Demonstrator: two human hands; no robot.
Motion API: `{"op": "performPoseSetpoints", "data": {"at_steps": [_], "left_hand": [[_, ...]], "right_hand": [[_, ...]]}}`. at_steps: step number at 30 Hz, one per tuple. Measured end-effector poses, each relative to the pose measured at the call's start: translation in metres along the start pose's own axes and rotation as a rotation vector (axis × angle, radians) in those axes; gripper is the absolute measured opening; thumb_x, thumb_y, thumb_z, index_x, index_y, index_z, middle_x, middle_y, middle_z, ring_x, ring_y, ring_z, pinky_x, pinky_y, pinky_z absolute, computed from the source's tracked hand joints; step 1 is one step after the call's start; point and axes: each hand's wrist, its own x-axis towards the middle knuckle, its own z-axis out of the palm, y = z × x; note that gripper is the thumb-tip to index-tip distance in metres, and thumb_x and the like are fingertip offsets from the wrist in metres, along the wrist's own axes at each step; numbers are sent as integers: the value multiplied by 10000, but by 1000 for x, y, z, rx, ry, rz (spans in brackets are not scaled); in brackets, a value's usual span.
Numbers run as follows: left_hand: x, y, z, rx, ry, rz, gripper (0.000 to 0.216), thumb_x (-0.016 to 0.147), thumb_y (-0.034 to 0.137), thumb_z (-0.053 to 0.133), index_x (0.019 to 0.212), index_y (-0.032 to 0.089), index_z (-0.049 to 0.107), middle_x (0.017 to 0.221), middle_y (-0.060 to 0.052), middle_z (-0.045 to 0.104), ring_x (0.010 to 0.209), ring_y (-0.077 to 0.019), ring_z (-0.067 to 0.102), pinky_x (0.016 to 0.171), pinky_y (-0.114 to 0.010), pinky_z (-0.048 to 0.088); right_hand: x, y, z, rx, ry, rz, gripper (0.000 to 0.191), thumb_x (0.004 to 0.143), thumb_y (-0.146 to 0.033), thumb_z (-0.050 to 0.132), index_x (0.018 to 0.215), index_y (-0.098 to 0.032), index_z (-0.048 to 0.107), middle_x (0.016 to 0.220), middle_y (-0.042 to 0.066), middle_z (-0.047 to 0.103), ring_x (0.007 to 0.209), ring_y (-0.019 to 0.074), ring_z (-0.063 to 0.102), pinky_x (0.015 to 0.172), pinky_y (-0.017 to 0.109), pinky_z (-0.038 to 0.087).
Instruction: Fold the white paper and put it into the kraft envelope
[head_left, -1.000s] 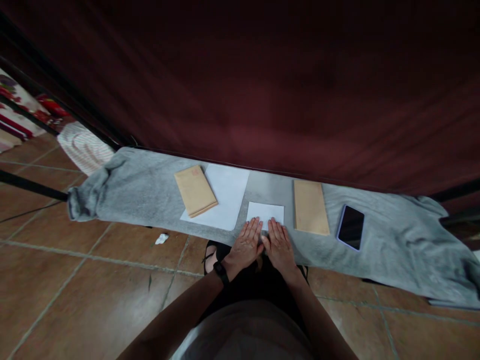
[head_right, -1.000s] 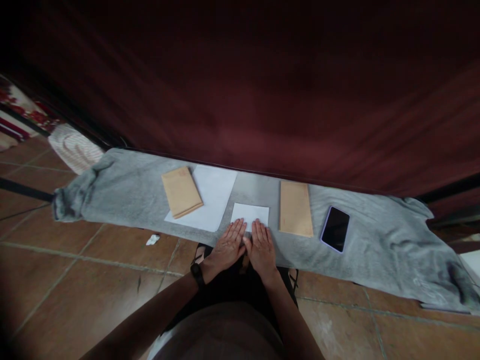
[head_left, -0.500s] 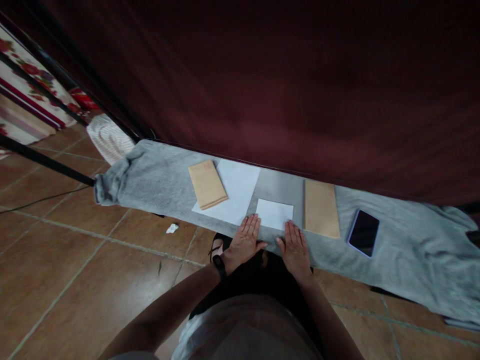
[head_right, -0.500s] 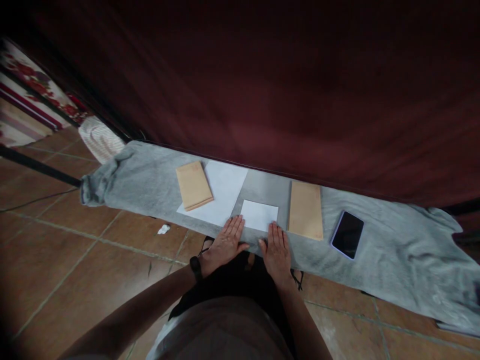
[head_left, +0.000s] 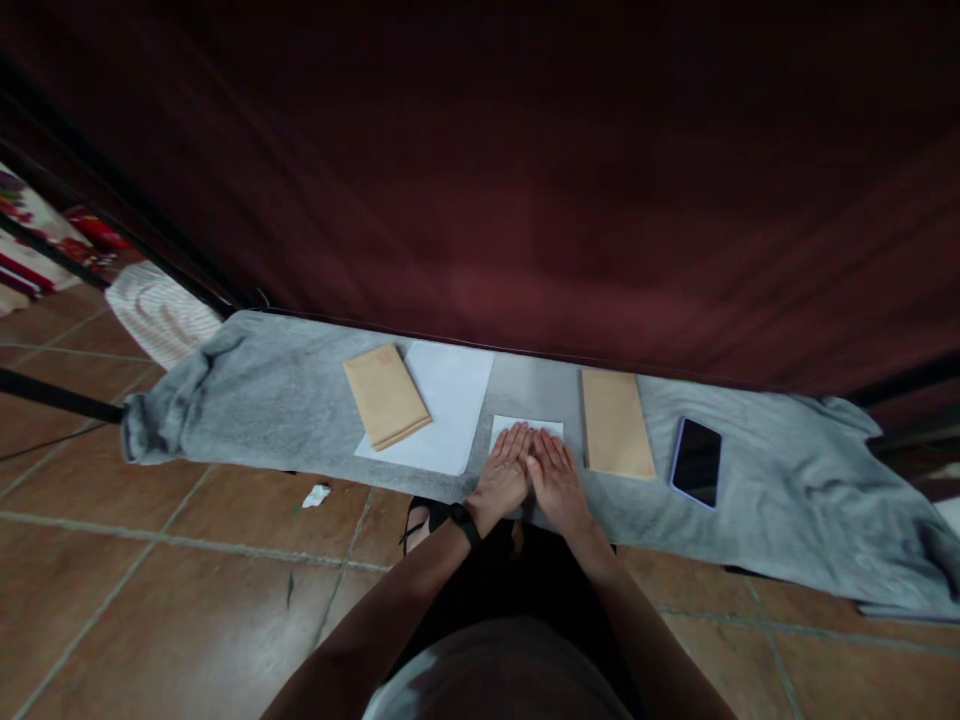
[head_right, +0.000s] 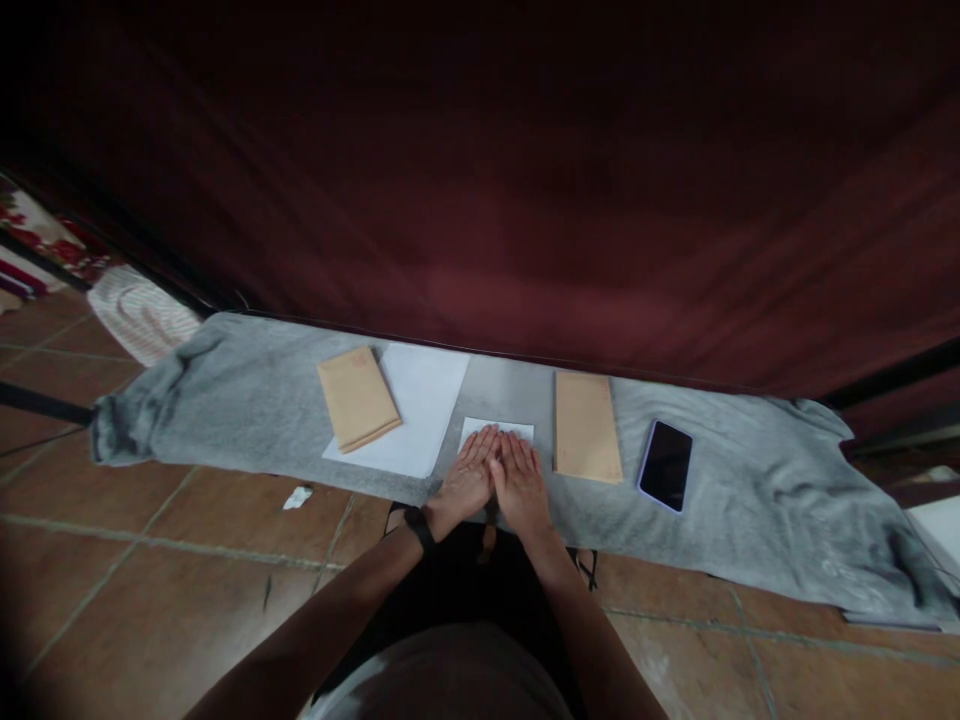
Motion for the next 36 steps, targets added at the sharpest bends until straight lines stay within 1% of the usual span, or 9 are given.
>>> {"op": "performPoseSetpoints", "data": {"at_steps": [2, 4, 8, 12, 18, 24, 26, 30, 36], "left_hand": [[5, -2, 4, 17, -17, -16, 560, 1003, 191, 276, 1537, 28, 328, 1608, -183, 367, 1520, -258, 281, 1245, -447, 274], [7, -5, 6, 21, -3, -41, 560, 1002, 186, 274, 1536, 26, 330, 1616, -186, 351, 1525, -261, 269, 1242, -443, 281], [4, -14, 6, -10, 39, -61, 579, 1009, 231, 297, 1555, 35, 287, 1630, -186, 323, 1538, -258, 236, 1239, -455, 291], [1, -21, 7, -33, 56, -104, 596, 1017, 274, 325, 1556, 26, 270, 1632, -195, 313, 1544, -265, 217, 1246, -467, 280], [-5, -29, 10, -29, 54, -154, 607, 1024, 299, 344, 1555, 16, 267, 1630, -206, 309, 1539, -273, 230, 1253, -463, 273], [-9, -28, 12, -37, 112, -191, 646, 1035, 327, 328, 1594, 51, 162, 1626, -208, 309, 1530, -284, 256, 1227, -520, 310], [-12, -25, 11, -33, 118, -181, 636, 1042, 338, 318, 1598, 68, 169, 1626, -192, 321, 1528, -283, 261, 1228, -524, 306], [-17, -19, 6, -9, 78, -112, 587, 1050, 347, 310, 1580, 98, 265, 1638, -143, 321, 1537, -261, 241, 1247, -493, 280], [-22, -20, 4, -14, 62, -105, 594, 1047, 345, 330, 1575, 78, 268, 1630, -161, 330, 1537, -255, 243, 1235, -480, 310]], "right_hand": [[11, -3, 6, 1, -21, 4, 544, 1088, -348, 235, 1516, -82, 440, 1575, 143, 435, 1478, 251, 377, 1216, 455, 281], [16, -3, 13, -10, -23, 10, 538, 1086, -351, 260, 1516, -83, 443, 1565, 152, 446, 1476, 253, 381, 1217, 457, 275], [13, 3, 24, -55, 47, 53, 539, 1075, -348, 325, 1523, -65, 420, 1556, 192, 446, 1477, 285, 375, 1201, 492, 290], [8, 10, 28, -82, 110, 71, 563, 1061, -362, 379, 1542, -69, 379, 1562, 203, 434, 1468, 304, 382, 1183, 514, 314], [6, 14, 34, -118, 169, 119, 612, 1061, -412, 356, 1537, -27, 366, 1533, 239, 463, 1427, 328, 425, 1161, 516, 329], [7, 12, 34, -109, 179, 152, 634, 1058, -427, 331, 1554, -33, 334, 1536, 246, 457, 1418, 326, 430, 1155, 512, 327], [7, 11, 32, -96, 173, 158, 636, 1055, -424, 333, 1560, -36, 325, 1543, 246, 447, 1422, 329, 425, 1155, 519, 326], [7, 11, 30, -82, 142, 164, 642, 1052, -416, 338, 1554, -17, 331, 1554, 253, 424, 1432, 338, 410, 1159, 521, 323], [6, 11, 30, -87, 154, 167, 628, 1051, -402, 331, 1561, -35, 329, 1559, 241, 424, 1427, 334, 418, 1162, 521, 315]]}}
